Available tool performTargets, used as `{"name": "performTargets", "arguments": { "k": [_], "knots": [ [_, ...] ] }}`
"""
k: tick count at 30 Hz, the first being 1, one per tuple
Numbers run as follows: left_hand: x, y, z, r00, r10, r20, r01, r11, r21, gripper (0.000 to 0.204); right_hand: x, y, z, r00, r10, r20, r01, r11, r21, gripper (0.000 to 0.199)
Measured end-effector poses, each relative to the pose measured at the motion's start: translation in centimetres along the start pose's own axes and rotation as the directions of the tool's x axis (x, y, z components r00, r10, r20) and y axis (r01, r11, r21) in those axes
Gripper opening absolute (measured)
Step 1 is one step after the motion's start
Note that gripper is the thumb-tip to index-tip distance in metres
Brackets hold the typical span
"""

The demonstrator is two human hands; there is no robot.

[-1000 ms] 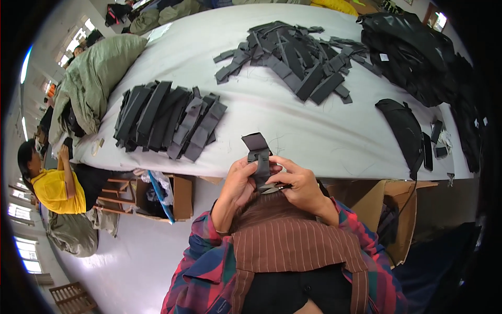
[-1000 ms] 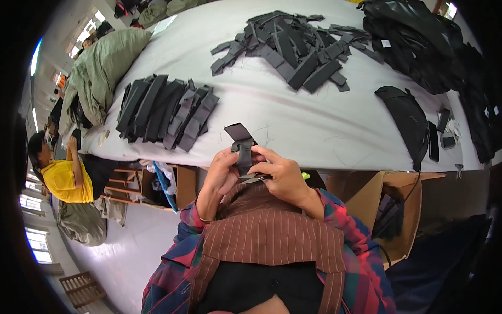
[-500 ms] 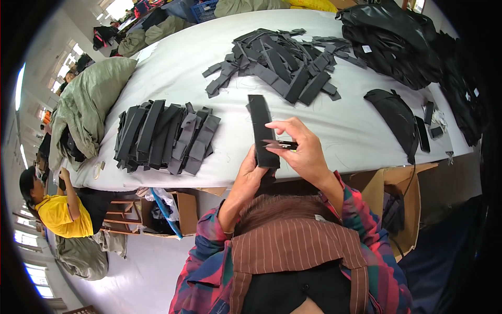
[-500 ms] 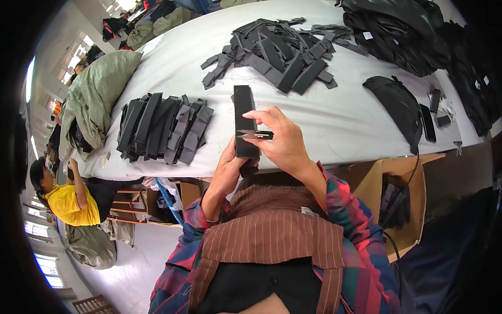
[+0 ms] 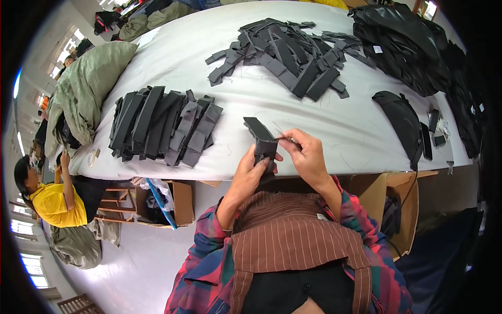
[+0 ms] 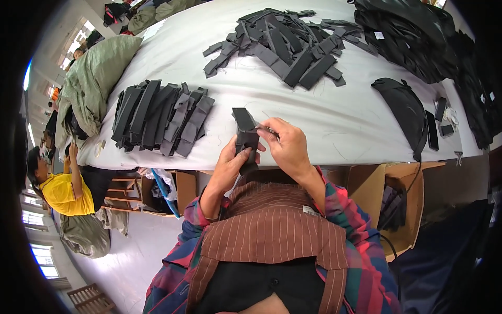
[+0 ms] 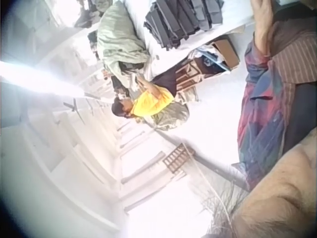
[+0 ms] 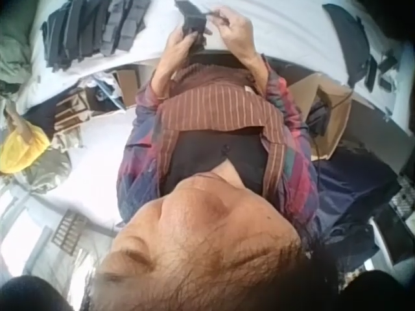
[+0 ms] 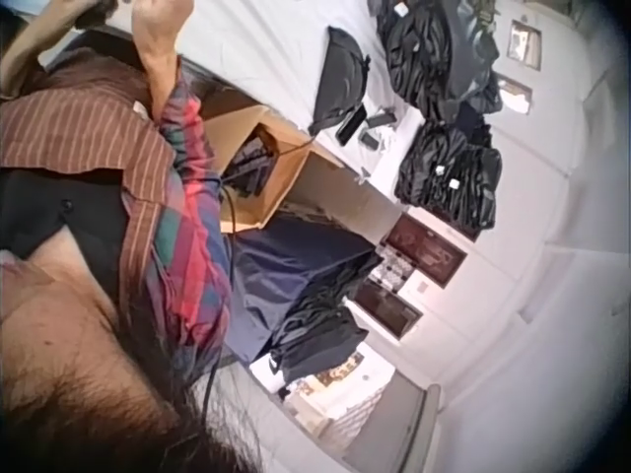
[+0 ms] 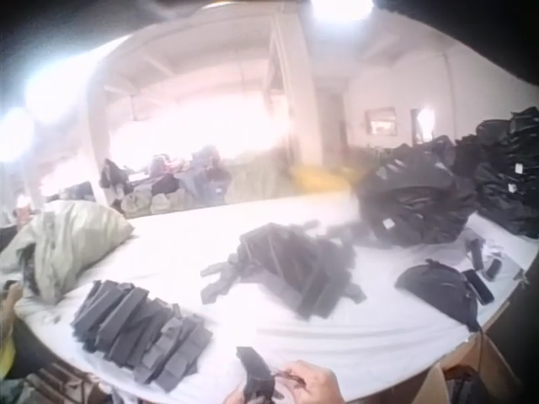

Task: Trim loose threads and excess material from black fabric components using small scissors.

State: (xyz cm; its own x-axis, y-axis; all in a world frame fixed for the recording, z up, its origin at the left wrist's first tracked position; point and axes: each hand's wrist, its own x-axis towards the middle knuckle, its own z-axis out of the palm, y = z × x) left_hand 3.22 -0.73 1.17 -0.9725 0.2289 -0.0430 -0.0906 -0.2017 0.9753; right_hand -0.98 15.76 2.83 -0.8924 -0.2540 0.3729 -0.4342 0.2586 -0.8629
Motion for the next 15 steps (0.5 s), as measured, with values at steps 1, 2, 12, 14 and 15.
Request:
{"name": "performTargets", "arguments": {
  "k": [1, 2, 12, 14, 15],
  "knots": [
    [-0.1, 0.1, 0.0, 1.0, -0.001, -0.005, 0.001, 1.0, -0.002, 0.034, 0.2, -0.1, 0.0, 0.998, 0.062, -0.029, -0.063, 0.998, -0.019, 0.011],
    [-0.1, 0.2, 0.0, 1.0, -0.013, 0.018, 0.014, 0.998, -0.059, 0.035, 0.4, -0.1, 0.0, 0.991, 0.124, -0.058, -0.126, 0.991, -0.036, 0.008],
    [-0.6, 0.8, 0.0, 0.995, -0.095, -0.042, 0.077, 0.944, -0.322, 0.065, 0.2, 1.2, 0.8, 0.983, 0.103, -0.154, -0.088, 0.991, 0.1, 0.009],
    [-0.6, 0.5, -0.2, 0.995, -0.082, -0.063, 0.059, 0.95, -0.307, 0.058, 0.0, 0.8, 0.8, 0.971, 0.223, -0.083, -0.21, 0.968, 0.14, 0.009],
    [-0.5, 0.3, -0.3, 0.995, -0.068, -0.073, 0.044, 0.955, -0.292, 0.052, -0.1, 0.7, 0.9, 0.971, 0.223, -0.084, -0.21, 0.967, 0.141, 0.009]
  ]
}}
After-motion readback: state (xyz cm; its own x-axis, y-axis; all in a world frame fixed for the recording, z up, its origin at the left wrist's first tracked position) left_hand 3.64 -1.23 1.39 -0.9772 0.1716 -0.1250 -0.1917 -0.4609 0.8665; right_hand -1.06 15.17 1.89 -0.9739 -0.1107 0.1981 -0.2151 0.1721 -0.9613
